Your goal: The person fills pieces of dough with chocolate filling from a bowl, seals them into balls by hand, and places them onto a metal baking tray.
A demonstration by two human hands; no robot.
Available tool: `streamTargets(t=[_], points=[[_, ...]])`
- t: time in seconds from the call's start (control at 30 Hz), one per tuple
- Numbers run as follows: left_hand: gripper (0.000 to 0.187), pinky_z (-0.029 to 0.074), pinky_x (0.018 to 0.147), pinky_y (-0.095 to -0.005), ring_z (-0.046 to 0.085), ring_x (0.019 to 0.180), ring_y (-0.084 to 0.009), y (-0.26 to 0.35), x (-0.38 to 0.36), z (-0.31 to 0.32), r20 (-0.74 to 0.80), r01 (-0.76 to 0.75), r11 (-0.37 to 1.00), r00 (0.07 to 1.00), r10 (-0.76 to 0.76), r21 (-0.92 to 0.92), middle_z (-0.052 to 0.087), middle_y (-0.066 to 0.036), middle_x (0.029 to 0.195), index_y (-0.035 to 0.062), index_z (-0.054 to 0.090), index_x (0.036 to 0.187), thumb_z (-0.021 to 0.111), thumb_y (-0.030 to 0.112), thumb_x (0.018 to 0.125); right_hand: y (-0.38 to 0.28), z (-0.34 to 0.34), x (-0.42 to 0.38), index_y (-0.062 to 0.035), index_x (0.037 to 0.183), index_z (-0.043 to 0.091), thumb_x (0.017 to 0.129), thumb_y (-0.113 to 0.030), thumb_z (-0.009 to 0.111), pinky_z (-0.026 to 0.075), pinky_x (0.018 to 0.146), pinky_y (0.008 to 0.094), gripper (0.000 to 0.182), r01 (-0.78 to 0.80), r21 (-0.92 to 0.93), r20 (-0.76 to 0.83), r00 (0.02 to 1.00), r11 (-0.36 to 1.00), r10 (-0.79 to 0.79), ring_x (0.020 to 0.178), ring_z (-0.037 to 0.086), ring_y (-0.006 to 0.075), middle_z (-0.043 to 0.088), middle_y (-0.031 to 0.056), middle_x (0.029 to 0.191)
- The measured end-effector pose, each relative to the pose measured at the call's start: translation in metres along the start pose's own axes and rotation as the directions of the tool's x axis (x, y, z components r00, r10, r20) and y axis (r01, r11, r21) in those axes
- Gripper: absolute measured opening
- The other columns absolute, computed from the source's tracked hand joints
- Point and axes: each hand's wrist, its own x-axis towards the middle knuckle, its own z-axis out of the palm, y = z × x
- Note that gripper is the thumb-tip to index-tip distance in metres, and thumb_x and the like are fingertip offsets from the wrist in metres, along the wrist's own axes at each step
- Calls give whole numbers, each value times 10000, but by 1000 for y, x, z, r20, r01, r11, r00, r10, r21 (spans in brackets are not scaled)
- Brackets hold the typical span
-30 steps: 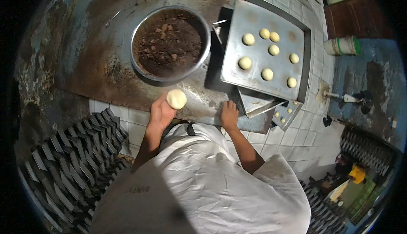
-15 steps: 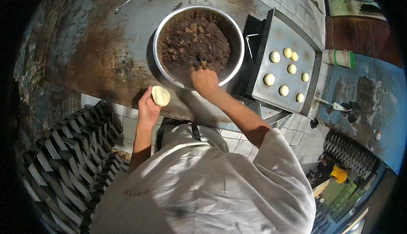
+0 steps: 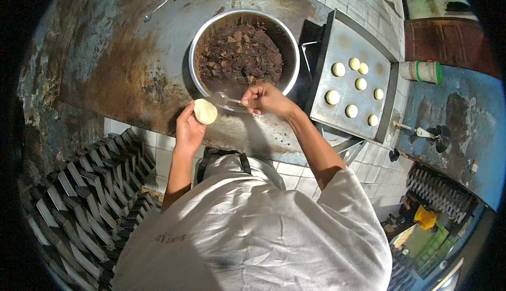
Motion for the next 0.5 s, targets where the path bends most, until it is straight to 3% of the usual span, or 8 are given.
streamTargets(t=[0.1, 0.23, 0.33, 0.47, 0.5], points=[[304, 472, 1063, -397, 607, 1199, -233, -28, -1, 29, 97, 27, 1000, 995, -26, -11, 643, -107, 1258, 19, 567, 1236, 522, 259, 1057, -2, 14, -46, -48, 929, 710, 941, -129, 740, 453, 628, 230, 88, 138, 94, -42, 990, 986, -135, 677, 577, 60, 679, -3, 758], [314, 464, 1057, -432, 607, 1150, -250, -64, -22, 87, 239, 148, 982, 964, -117, -118, 640, -110, 1196, 31, 569, 1233, 494, 291, 1073, 62, 23, -67, -35, 929, 708, 888, -99, 791, 473, 740, 248, 112, 364, 145, -299, 903, 920, -310, 805, 581, 56, 684, -13, 867], [335, 472, 1050, -442, 604, 1157, -259, -106, -27, 95, 310, 201, 964, 940, -141, -173, 637, -124, 1202, 18, 566, 1230, 494, 307, 1076, 113, 16, -113, -18, 886, 696, 884, -110, 792, 489, 788, 275, 132, 250, -64, -475, 844, 966, -249, 833, 595, 87, 690, 11, 878], [346, 468, 1061, -450, 599, 1179, -277, -144, -51, 112, 308, 159, 978, 945, -111, -134, 639, -135, 1216, 4, 569, 1233, 493, 303, 1075, 195, 9, -182, -22, 891, 679, 913, -124, 761, 488, 760, 278, 132, 278, 71, -562, 805, 958, -192, 807, 600, 101, 675, 17, 860], [351, 466, 1063, -452, 598, 1183, -279, -152, -52, 113, 356, 174, 976, 927, -118, -131, 641, -140, 1222, 1, 567, 1239, 495, 302, 1074, 198, 9, -198, -27, 897, 667, 930, -138, 742, 477, 740, 273, 138, 351, 197, -550, 812, 916, -193, 788, 591, 100, 665, 20, 846]])
